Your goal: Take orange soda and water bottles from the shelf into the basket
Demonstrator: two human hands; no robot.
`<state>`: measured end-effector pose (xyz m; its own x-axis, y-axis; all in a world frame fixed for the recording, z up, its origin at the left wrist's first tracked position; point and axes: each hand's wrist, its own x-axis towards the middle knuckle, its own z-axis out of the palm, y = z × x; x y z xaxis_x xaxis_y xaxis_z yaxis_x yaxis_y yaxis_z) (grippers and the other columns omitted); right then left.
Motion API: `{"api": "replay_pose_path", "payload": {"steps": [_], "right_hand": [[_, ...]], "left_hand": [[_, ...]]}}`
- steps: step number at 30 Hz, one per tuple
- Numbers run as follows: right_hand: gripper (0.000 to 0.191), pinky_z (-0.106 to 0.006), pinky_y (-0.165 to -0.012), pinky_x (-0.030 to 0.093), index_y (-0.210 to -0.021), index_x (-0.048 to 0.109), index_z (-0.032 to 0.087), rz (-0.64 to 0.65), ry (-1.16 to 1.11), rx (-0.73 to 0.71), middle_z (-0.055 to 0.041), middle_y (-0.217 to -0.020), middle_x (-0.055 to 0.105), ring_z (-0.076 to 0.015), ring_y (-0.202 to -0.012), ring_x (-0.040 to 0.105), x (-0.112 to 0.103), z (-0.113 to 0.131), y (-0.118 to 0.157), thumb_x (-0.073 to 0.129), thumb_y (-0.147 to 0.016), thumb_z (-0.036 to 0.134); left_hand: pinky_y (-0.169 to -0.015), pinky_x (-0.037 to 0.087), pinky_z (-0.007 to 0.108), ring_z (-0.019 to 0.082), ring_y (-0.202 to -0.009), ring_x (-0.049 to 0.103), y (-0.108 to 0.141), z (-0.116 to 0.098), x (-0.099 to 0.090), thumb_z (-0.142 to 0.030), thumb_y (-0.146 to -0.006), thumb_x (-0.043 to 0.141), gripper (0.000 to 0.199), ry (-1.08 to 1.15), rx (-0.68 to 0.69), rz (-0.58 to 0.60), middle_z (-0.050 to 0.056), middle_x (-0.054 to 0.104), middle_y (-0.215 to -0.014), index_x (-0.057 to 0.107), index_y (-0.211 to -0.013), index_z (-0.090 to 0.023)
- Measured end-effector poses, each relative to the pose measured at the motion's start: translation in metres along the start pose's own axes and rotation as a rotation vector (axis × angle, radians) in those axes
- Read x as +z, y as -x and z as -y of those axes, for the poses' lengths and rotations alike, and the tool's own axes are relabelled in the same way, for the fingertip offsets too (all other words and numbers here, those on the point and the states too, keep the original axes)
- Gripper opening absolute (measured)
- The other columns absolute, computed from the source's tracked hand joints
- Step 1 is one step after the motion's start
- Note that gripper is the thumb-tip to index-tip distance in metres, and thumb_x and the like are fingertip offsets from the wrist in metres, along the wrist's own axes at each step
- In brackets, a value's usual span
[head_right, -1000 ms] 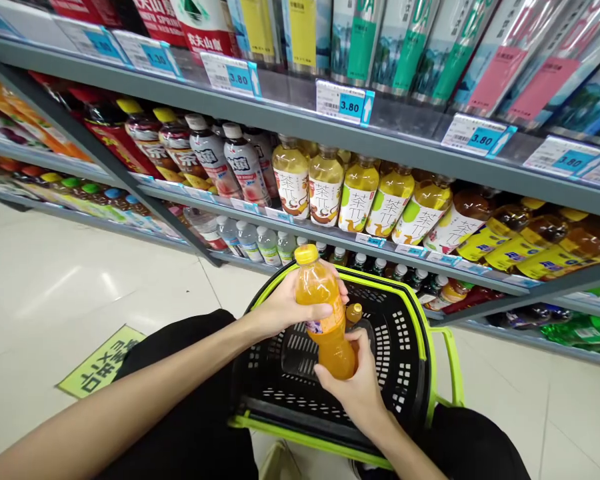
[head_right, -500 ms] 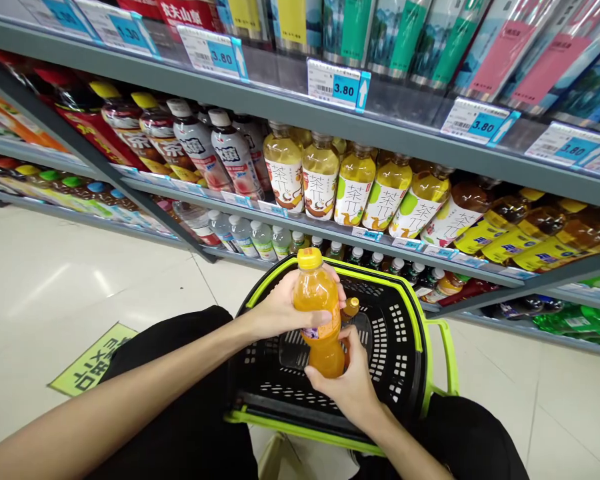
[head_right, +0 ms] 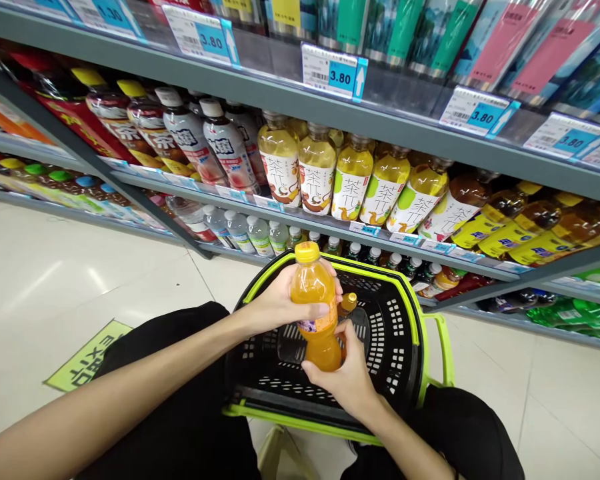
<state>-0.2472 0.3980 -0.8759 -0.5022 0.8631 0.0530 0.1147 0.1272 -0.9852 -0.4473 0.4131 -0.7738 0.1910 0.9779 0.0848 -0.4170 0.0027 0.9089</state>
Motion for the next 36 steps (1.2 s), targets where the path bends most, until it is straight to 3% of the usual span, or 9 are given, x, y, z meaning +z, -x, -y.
{"api": "replay_pose_path", "payload": {"steps": [24, 27, 30, 33, 36], "right_hand": [[0.074, -0.042, -0.100, 0.051, -0.131, 0.051, 0.023, 0.046, -0.109, 0.046, -0.0104, -0.125, 0.064, -0.0295, -0.117, 0.059, -0.002, 0.004, -0.002, 0.091, -0.071, 0.040], [0.068, -0.034, -0.079, 0.058, -0.129, 0.054, 0.023, 0.191, -0.349, 0.135, -0.0113, -0.124, 0.063, -0.0268, -0.107, 0.063, -0.002, 0.013, -0.001, 0.088, -0.076, 0.048], [0.057, -0.023, -0.047, 0.051, -0.132, 0.055, 0.020, 0.459, -0.709, 0.314, -0.0149, -0.113, 0.066, -0.0253, -0.090, 0.067, 0.002, 0.021, 0.002, 0.067, -0.092, 0.060], [0.062, -0.024, -0.045, 0.054, -0.137, 0.055, 0.015, 0.633, -0.929, 0.414, -0.0199, -0.111, 0.068, -0.0290, -0.093, 0.068, 0.005, 0.026, 0.002, 0.056, -0.097, 0.062], [0.054, -0.026, -0.049, 0.057, -0.134, 0.057, 0.014, 0.646, -0.973, 0.387, -0.0199, -0.111, 0.069, -0.0297, -0.093, 0.070, 0.002, 0.029, -0.002, 0.061, -0.096, 0.053]], "left_hand": [[-0.083, 0.055, 0.033, 0.020, -0.093, 0.066, 0.000, 0.002, 0.001, -0.027, -0.070, 0.089, 0.056, -0.021, -0.022, -0.026, 0.009, 0.067, -0.104, 0.055, -0.113, -0.014], [-0.080, 0.056, 0.032, 0.019, -0.089, 0.067, 0.001, 0.000, 0.002, -0.028, -0.068, 0.091, 0.057, 0.037, -0.022, -0.074, 0.009, 0.068, -0.103, 0.057, -0.111, -0.014], [-0.076, 0.057, 0.030, 0.018, -0.085, 0.068, 0.002, -0.005, 0.002, -0.030, -0.069, 0.089, 0.057, 0.165, 0.001, -0.085, 0.007, 0.069, -0.099, 0.057, -0.113, -0.016], [-0.073, 0.058, 0.029, 0.018, -0.084, 0.069, 0.001, -0.011, -0.001, -0.028, -0.072, 0.087, 0.056, 0.233, 0.040, -0.057, 0.006, 0.070, -0.096, 0.057, -0.118, -0.018], [-0.076, 0.059, 0.032, 0.019, -0.085, 0.070, 0.000, -0.014, -0.005, -0.026, -0.073, 0.086, 0.054, 0.242, 0.068, -0.082, 0.005, 0.071, -0.097, 0.058, -0.118, -0.018]]}}
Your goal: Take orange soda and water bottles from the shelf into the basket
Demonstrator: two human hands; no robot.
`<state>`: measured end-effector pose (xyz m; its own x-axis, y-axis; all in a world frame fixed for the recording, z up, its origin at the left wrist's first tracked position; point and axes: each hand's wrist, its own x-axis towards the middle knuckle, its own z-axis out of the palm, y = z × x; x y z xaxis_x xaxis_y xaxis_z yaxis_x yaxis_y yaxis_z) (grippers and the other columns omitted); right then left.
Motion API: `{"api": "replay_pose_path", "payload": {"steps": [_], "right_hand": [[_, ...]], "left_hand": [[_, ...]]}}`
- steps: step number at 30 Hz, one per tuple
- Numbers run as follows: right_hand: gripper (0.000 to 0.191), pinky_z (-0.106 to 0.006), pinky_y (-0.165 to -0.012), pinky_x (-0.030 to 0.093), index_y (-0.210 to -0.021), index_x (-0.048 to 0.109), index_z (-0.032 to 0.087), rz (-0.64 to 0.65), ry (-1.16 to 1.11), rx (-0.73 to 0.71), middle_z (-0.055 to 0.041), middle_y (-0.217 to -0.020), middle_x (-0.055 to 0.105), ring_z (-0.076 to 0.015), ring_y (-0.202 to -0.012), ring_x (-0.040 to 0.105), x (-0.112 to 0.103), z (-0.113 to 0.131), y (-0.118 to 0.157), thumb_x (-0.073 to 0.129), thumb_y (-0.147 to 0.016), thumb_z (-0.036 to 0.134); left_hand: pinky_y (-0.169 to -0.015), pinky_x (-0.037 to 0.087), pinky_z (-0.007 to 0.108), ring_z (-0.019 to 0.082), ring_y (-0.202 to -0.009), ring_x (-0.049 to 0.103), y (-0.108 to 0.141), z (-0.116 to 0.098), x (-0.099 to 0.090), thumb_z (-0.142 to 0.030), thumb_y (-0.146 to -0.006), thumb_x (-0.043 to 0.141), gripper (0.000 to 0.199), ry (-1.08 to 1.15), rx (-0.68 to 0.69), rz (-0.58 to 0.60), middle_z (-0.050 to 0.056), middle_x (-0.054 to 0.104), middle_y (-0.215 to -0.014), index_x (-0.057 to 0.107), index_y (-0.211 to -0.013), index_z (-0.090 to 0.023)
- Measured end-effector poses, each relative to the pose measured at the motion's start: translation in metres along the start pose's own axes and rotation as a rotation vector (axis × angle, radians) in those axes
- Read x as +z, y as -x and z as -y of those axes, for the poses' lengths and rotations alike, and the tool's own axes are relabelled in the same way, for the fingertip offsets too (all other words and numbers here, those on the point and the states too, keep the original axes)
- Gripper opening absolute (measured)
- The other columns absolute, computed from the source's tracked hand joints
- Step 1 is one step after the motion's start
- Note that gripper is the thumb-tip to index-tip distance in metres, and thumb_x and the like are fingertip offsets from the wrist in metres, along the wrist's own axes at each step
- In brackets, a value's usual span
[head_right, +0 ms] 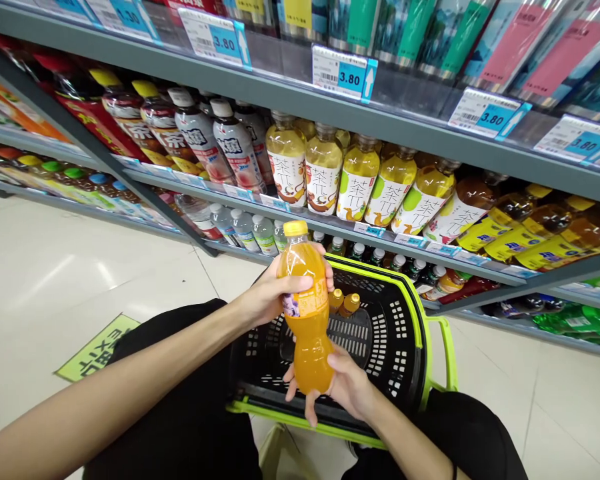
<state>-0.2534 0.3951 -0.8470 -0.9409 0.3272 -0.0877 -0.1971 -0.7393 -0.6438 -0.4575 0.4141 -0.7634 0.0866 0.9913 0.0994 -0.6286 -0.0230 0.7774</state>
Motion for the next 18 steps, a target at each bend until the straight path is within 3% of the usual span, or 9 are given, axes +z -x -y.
{"api": "replay_pose_path", "payload": {"steps": [3, 7, 11, 14, 18], "right_hand": [[0.044, -0.025, -0.048, 0.055, -0.126, 0.059, 0.015, -0.055, 0.050, -0.087, -0.0176, -0.105, 0.070, -0.0273, -0.087, 0.070, -0.0020, 0.0073, 0.0013, 0.063, -0.096, 0.047], [0.045, -0.022, -0.046, 0.051, -0.125, 0.059, 0.015, -0.116, 0.118, -0.146, -0.0150, -0.099, 0.070, -0.0218, -0.076, 0.066, -0.0020, 0.0116, 0.0047, 0.063, -0.096, 0.049], [0.041, -0.022, -0.046, 0.048, -0.114, 0.063, 0.015, -0.151, 0.114, -0.154, -0.0147, -0.098, 0.070, -0.0197, -0.071, 0.064, 0.0006, 0.0104, 0.0060, 0.063, -0.096, 0.051], [0.047, -0.023, -0.046, 0.045, -0.112, 0.066, 0.012, -0.186, 0.056, -0.119, -0.0135, -0.090, 0.069, -0.0178, -0.062, 0.060, 0.0009, 0.0078, 0.0052, 0.059, -0.094, 0.056], [0.061, -0.022, -0.042, 0.039, -0.115, 0.068, 0.010, -0.225, -0.046, -0.061, -0.0117, -0.081, 0.067, -0.0161, -0.053, 0.055, -0.0024, 0.0028, 0.0039, 0.048, -0.095, 0.064]], "left_hand": [[-0.083, 0.058, 0.036, 0.021, -0.091, 0.071, -0.0018, -0.0027, -0.0029, -0.024, -0.072, 0.086, 0.052, -0.011, 0.019, -0.041, 0.006, 0.072, -0.100, 0.058, -0.116, -0.018], [-0.091, 0.055, 0.041, 0.026, -0.100, 0.070, -0.0031, -0.0061, -0.0036, -0.026, -0.072, 0.086, 0.051, -0.044, 0.037, -0.069, 0.011, 0.075, -0.108, 0.060, -0.115, -0.017], [-0.095, 0.052, 0.046, 0.031, -0.105, 0.070, -0.0031, -0.0091, -0.0032, -0.050, -0.081, 0.072, 0.050, 0.014, 0.034, -0.049, 0.015, 0.075, -0.112, 0.064, -0.115, -0.014], [-0.096, 0.051, 0.047, 0.034, -0.107, 0.069, -0.0024, -0.0099, -0.0034, -0.063, -0.086, 0.057, 0.061, 0.053, -0.007, -0.020, 0.019, 0.074, -0.115, 0.066, -0.117, -0.011], [-0.098, 0.049, 0.047, 0.036, -0.110, 0.068, -0.0011, -0.0066, -0.0035, -0.066, -0.089, 0.050, 0.066, 0.024, -0.050, 0.028, 0.019, 0.073, -0.120, 0.066, -0.122, -0.011]]}}
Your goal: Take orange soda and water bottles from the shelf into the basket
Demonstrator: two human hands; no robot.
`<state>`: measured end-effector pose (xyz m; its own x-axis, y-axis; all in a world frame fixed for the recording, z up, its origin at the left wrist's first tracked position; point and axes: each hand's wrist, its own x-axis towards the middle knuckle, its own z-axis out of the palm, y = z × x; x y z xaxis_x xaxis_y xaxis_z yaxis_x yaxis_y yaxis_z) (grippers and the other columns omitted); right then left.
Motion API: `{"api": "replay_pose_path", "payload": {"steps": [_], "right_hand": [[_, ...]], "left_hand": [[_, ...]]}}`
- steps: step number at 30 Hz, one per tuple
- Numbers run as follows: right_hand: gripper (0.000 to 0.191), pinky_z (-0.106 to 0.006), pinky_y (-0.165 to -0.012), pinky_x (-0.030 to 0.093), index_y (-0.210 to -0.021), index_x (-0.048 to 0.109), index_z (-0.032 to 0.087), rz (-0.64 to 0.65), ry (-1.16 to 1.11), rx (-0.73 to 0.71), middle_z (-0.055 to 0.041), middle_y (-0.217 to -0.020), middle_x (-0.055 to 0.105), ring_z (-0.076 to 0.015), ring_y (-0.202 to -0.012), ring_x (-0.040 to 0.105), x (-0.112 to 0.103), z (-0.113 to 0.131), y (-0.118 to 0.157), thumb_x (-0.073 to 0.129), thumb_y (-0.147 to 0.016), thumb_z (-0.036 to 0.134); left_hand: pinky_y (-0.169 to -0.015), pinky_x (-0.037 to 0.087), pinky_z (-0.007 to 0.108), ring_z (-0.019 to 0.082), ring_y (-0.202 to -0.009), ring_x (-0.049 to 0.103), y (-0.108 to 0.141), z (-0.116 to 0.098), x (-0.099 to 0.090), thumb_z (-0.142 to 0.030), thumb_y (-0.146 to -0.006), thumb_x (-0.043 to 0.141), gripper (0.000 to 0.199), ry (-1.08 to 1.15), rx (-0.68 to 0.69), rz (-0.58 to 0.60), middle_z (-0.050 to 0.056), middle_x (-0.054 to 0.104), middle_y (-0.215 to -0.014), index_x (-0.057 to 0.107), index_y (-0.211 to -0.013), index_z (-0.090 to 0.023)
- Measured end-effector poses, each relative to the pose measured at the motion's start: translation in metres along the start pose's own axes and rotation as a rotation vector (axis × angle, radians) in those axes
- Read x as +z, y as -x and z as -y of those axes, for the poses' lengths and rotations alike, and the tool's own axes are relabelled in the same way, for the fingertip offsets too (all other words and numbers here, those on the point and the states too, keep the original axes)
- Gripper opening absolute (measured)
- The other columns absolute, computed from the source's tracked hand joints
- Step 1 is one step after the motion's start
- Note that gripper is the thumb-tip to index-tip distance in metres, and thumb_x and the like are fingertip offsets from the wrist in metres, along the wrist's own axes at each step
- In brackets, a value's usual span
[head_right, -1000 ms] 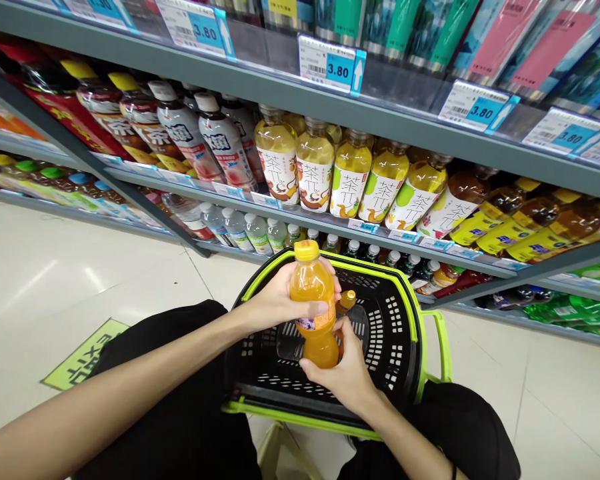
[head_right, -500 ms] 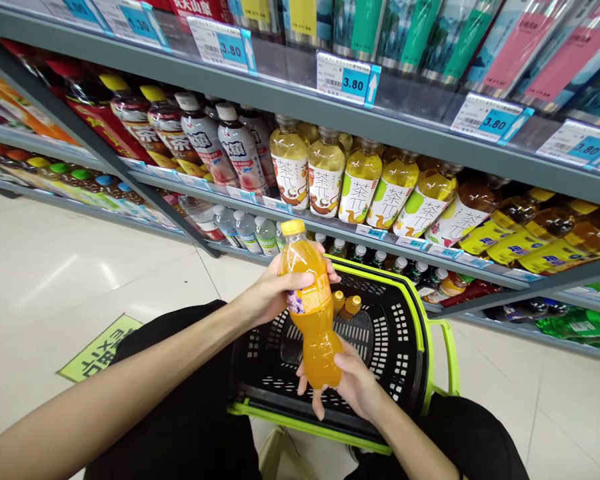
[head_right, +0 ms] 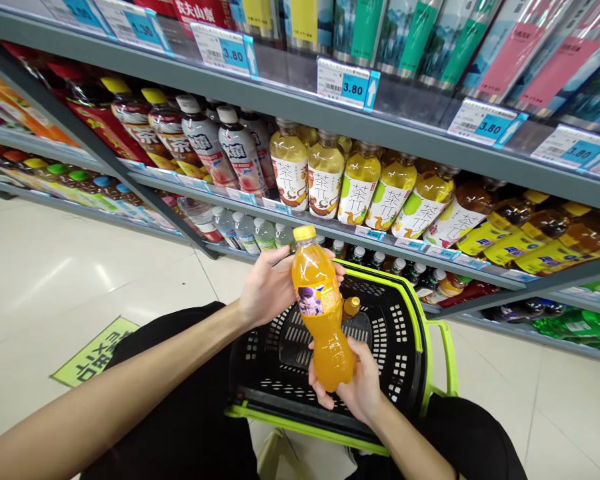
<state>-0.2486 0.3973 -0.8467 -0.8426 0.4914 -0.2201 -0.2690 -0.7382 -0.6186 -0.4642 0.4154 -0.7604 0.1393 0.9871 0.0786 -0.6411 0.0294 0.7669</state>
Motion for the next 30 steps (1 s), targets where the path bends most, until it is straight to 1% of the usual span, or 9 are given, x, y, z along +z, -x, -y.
{"api": "replay_pose_path", "payload": {"steps": [6, 11, 15, 18, 21, 23, 26, 28, 30], "right_hand": [[0.062, -0.023, -0.040, 0.035, -0.105, 0.068, 0.009, -0.051, 0.003, 0.063, -0.0112, -0.077, 0.066, -0.0153, -0.049, 0.052, -0.004, -0.002, -0.001, 0.049, -0.091, 0.067], [0.057, -0.024, -0.043, 0.037, -0.104, 0.068, 0.010, -0.035, 0.031, 0.015, -0.0130, -0.081, 0.068, -0.0168, -0.053, 0.053, -0.002, 0.000, -0.001, 0.048, -0.094, 0.063], [0.050, -0.026, -0.049, 0.039, -0.107, 0.067, 0.012, -0.016, 0.104, -0.070, -0.0129, -0.085, 0.069, -0.0169, -0.053, 0.053, 0.003, -0.002, 0.002, 0.051, -0.094, 0.058], [0.050, -0.029, -0.050, 0.040, -0.114, 0.065, 0.014, -0.017, 0.173, -0.126, -0.0126, -0.086, 0.069, -0.0186, -0.056, 0.053, 0.005, -0.003, 0.004, 0.057, -0.091, 0.058], [0.053, -0.029, -0.050, 0.042, -0.126, 0.061, 0.016, -0.074, 0.245, -0.194, -0.0128, -0.089, 0.070, -0.0209, -0.060, 0.056, 0.001, -0.003, 0.007, 0.060, -0.092, 0.057], [0.054, -0.031, -0.050, 0.045, -0.129, 0.060, 0.017, -0.118, 0.330, -0.243, -0.0131, -0.091, 0.071, -0.0216, -0.061, 0.059, -0.006, -0.001, 0.009, 0.060, -0.094, 0.058], [0.053, -0.032, -0.052, 0.049, -0.131, 0.059, 0.018, -0.171, 0.469, -0.308, -0.0134, -0.095, 0.071, -0.0234, -0.066, 0.064, -0.016, 0.005, 0.011, 0.063, -0.096, 0.057], [0.052, -0.033, -0.053, 0.051, -0.135, 0.057, 0.021, -0.209, 0.539, -0.367, -0.0130, -0.101, 0.072, -0.0248, -0.070, 0.067, -0.020, 0.010, 0.012, 0.065, -0.096, 0.055], [0.051, -0.035, -0.054, 0.053, -0.137, 0.058, 0.024, -0.259, 0.601, -0.434, -0.0131, -0.112, 0.070, -0.0239, -0.070, 0.067, -0.020, 0.016, 0.011, 0.068, -0.095, 0.051]], "left_hand": [[-0.102, 0.046, 0.048, 0.036, -0.116, 0.065, 0.000, 0.004, 0.001, -0.065, -0.090, 0.050, 0.065, 0.002, -0.023, 0.033, 0.018, 0.073, -0.119, 0.066, -0.123, -0.012], [-0.103, 0.047, 0.046, 0.035, -0.114, 0.066, 0.000, 0.003, 0.004, -0.065, -0.089, 0.051, 0.065, 0.016, -0.002, 0.020, 0.017, 0.074, -0.116, 0.065, -0.122, -0.011], [-0.099, 0.050, 0.045, 0.034, -0.110, 0.068, 0.000, 0.000, 0.005, -0.062, -0.086, 0.054, 0.062, 0.058, -0.008, -0.047, 0.017, 0.075, -0.110, 0.067, -0.118, -0.011], [-0.096, 0.052, 0.045, 0.033, -0.105, 0.070, -0.001, -0.001, 0.004, -0.065, -0.085, 0.052, 0.064, 0.108, -0.021, -0.104, 0.017, 0.076, -0.107, 0.068, -0.116, -0.011], [-0.093, 0.054, 0.046, 0.033, -0.099, 0.071, -0.002, -0.001, 0.001, -0.070, -0.084, 0.047, 0.069, 0.142, -0.019, -0.167, 0.018, 0.077, -0.104, 0.069, -0.110, -0.010], [-0.093, 0.054, 0.047, 0.033, -0.096, 0.072, -0.003, -0.002, -0.001, -0.073, -0.083, 0.046, 0.072, 0.142, -0.003, -0.203, 0.019, 0.077, -0.103, 0.070, -0.107, -0.010], [-0.094, 0.054, 0.045, 0.031, -0.096, 0.073, -0.005, -0.004, -0.002, -0.073, -0.083, 0.050, 0.069, 0.137, 0.040, -0.248, 0.019, 0.077, -0.103, 0.070, -0.102, -0.011], [-0.094, 0.055, 0.043, 0.029, -0.095, 0.073, -0.006, -0.006, -0.002, -0.073, -0.083, 0.052, 0.066, 0.130, 0.065, -0.276, 0.019, 0.077, -0.104, 0.070, -0.100, -0.011], [-0.092, 0.055, 0.042, 0.028, -0.092, 0.074, -0.006, -0.007, -0.001, -0.073, -0.083, 0.052, 0.066, 0.114, 0.082, -0.294, 0.019, 0.077, -0.105, 0.070, -0.098, -0.011]]}}
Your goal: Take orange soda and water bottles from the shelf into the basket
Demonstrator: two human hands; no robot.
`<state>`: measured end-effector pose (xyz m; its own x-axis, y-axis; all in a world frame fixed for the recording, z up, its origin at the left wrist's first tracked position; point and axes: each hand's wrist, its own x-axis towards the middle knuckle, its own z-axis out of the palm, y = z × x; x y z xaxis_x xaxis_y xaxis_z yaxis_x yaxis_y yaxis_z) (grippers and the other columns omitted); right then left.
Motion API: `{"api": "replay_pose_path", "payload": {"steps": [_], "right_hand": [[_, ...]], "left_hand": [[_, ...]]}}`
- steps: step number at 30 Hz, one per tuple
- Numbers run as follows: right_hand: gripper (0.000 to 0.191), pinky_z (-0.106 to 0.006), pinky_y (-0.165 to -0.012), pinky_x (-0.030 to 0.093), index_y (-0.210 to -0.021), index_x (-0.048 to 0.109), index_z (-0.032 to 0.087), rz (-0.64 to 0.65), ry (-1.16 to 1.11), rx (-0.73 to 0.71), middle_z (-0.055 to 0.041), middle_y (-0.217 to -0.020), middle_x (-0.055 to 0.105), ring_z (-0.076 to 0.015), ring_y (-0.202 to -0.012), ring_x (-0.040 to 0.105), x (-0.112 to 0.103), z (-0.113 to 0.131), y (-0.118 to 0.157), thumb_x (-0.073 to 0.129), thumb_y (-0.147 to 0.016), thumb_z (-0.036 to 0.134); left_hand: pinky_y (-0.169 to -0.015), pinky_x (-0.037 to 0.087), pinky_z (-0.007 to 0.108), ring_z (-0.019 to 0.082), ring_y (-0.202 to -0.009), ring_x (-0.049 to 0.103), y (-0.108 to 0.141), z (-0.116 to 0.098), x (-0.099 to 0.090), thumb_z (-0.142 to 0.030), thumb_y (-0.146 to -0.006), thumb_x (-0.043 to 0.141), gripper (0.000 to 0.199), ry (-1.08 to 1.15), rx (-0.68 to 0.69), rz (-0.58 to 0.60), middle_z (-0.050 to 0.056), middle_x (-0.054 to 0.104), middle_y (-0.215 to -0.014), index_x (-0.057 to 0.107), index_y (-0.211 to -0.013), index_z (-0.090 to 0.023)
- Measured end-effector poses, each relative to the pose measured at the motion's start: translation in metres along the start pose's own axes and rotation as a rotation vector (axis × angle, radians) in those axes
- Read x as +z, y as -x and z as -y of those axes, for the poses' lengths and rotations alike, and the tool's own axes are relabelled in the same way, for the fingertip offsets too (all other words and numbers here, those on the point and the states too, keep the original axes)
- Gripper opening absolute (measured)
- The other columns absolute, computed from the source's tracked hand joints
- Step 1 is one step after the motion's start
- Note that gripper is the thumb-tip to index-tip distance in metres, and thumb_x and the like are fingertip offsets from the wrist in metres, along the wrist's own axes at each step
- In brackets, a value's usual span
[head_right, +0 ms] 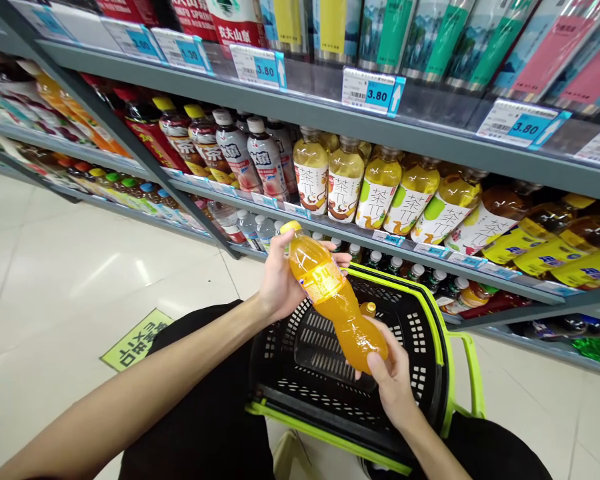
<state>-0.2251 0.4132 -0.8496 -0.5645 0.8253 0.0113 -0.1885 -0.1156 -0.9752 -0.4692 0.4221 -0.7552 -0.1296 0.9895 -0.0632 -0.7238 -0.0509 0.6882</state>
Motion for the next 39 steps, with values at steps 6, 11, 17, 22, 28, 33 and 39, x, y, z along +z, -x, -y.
{"api": "replay_pose_path", "payload": {"steps": [6, 11, 17, 22, 28, 33, 39], "right_hand": [[0.053, -0.036, -0.063, 0.064, -0.139, 0.057, 0.024, -0.155, 0.211, -0.202, -0.0154, -0.134, 0.062, -0.0257, -0.085, 0.073, -0.006, 0.015, -0.010, 0.075, -0.092, 0.039], [0.063, -0.037, -0.083, 0.066, -0.143, 0.054, 0.019, -0.236, 0.496, -0.418, -0.0164, -0.131, 0.062, -0.0267, -0.105, 0.070, -0.015, 0.017, -0.011, 0.082, -0.087, 0.029], [0.072, -0.051, -0.098, 0.059, -0.143, 0.054, 0.023, -0.211, 0.806, -0.764, -0.0150, -0.130, 0.062, -0.0323, -0.120, 0.064, -0.026, 0.017, -0.013, 0.087, -0.079, 0.014], [0.067, -0.051, -0.096, 0.060, -0.148, 0.051, 0.024, -0.182, 0.978, -0.903, -0.0151, -0.128, 0.060, -0.0310, -0.115, 0.066, -0.037, 0.020, -0.014, 0.080, -0.088, 0.016], [0.077, -0.053, -0.100, 0.059, -0.156, 0.042, 0.026, -0.107, 1.160, -1.075, -0.0155, -0.136, 0.055, -0.0330, -0.126, 0.061, -0.048, 0.021, -0.014, 0.073, -0.090, 0.005], [0.072, -0.048, -0.096, 0.062, -0.151, 0.047, 0.022, -0.164, 1.105, -0.964, -0.0159, -0.132, 0.059, -0.0314, -0.119, 0.065, -0.039, 0.014, -0.015, 0.079, -0.088, 0.012], [0.061, -0.041, -0.100, 0.060, -0.142, 0.052, 0.023, -0.239, 0.677, -0.442, -0.0130, -0.134, 0.061, -0.0273, -0.118, 0.066, -0.008, -0.001, -0.008, 0.081, -0.088, 0.025]], "left_hand": [[-0.096, 0.054, 0.046, 0.031, -0.102, 0.073, -0.001, 0.000, -0.002, -0.070, -0.081, 0.058, 0.061, -0.022, 0.018, -0.009, 0.018, 0.078, -0.103, 0.069, -0.097, -0.013], [-0.097, 0.054, 0.044, 0.029, -0.099, 0.073, -0.003, 0.000, -0.005, -0.068, -0.082, 0.058, 0.057, -0.019, 0.014, 0.007, 0.016, 0.078, -0.103, 0.069, -0.096, -0.014], [-0.093, 0.054, 0.040, 0.028, -0.099, 0.072, -0.004, -0.002, -0.006, -0.066, -0.080, 0.059, 0.054, -0.004, 0.005, -0.011, 0.016, 0.078, -0.102, 0.069, -0.091, -0.013], [-0.096, 0.052, 0.040, 0.028, -0.100, 0.072, -0.004, 0.000, -0.009, -0.065, -0.080, 0.058, 0.053, -0.003, -0.015, -0.002, 0.016, 0.078, -0.103, 0.070, -0.091, -0.014], [-0.093, 0.053, 0.037, 0.027, -0.097, 0.072, -0.004, 0.001, -0.010, -0.065, -0.083, 0.056, 0.054, 0.005, -0.014, 0.034, 0.016, 0.078, -0.101, 0.070, -0.091, -0.013], [-0.100, 0.051, 0.042, 0.029, -0.101, 0.072, -0.002, -0.002, -0.008, -0.066, -0.083, 0.056, 0.055, -0.007, -0.006, 0.031, 0.016, 0.077, -0.104, 0.070, -0.093, -0.014], [-0.107, 0.047, 0.049, 0.033, -0.112, 0.070, 0.001, -0.007, -0.006, -0.061, -0.087, 0.055, 0.054, -0.095, 0.095, 0.088, 0.014, 0.076, -0.115, 0.069, -0.112, -0.015]]}}
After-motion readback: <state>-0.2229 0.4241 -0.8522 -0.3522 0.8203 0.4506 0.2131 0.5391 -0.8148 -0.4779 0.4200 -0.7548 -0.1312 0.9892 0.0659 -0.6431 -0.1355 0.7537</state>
